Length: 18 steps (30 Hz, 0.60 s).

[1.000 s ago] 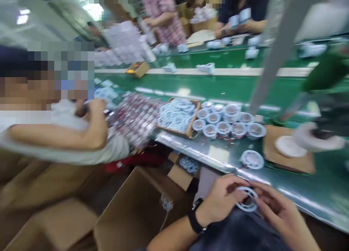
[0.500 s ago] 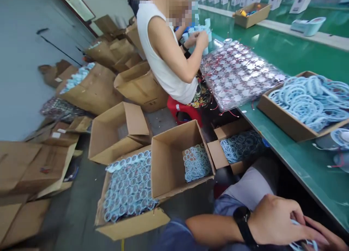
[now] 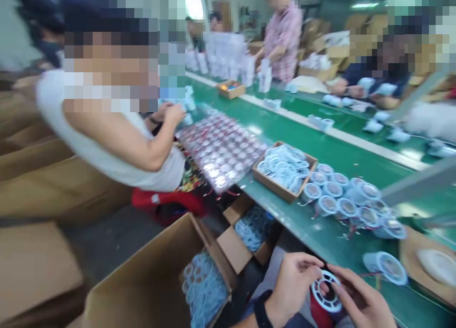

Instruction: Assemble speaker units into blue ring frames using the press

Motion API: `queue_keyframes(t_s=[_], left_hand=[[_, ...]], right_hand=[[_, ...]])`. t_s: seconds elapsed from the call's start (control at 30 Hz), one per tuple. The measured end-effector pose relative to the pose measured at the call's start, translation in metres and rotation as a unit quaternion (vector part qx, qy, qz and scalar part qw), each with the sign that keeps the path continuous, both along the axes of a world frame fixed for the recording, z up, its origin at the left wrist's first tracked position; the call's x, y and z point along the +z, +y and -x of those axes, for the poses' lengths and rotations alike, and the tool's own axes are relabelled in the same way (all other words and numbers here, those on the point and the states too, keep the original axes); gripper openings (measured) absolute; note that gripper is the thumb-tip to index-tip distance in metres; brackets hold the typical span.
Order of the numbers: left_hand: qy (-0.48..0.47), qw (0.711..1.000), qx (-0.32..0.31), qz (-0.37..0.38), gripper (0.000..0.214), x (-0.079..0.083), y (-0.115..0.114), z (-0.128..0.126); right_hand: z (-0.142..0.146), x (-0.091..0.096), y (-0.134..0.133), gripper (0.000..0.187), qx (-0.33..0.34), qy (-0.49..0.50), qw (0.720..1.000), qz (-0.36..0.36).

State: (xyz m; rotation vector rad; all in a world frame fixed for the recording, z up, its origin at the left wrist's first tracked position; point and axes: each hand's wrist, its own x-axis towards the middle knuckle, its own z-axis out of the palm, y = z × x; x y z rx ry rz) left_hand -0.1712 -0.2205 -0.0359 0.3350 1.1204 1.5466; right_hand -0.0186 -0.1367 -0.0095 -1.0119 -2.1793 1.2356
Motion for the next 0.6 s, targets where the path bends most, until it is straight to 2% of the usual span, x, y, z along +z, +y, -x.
queue_keyframes(t_s=[0.07, 0.17, 0.23, 0.43, 0.6], left_hand=[[0.022, 0.999, -0.029, -0.038, 0.061, 0.017, 0.001, 0.002], [0.071, 0.988, -0.061, -0.12, 0.07, 0.037, -0.006, -0.002], [0.113, 0.979, -0.077, -0.15, 0.074, 0.044, -0.014, -0.009], [0.277, 0.952, -0.065, -0.114, 0.078, 0.048, -0.032, -0.037], [0.345, 0.931, -0.071, -0.101, 0.08, 0.067, -0.041, -0.058]], right_hand=[[0.004, 0.018, 0.0, 0.03, -0.055, 0.05, 0.997, 0.014], [0.006, 0.04, -0.011, 0.038, -0.127, 0.137, 0.977, 0.098], [0.004, 0.05, -0.02, 0.043, -0.146, 0.194, 0.957, 0.156], [-0.022, 0.065, -0.045, 0.046, -0.125, 0.302, 0.917, 0.229], [-0.063, 0.066, -0.062, 0.047, -0.048, 0.359, 0.89, 0.278]])
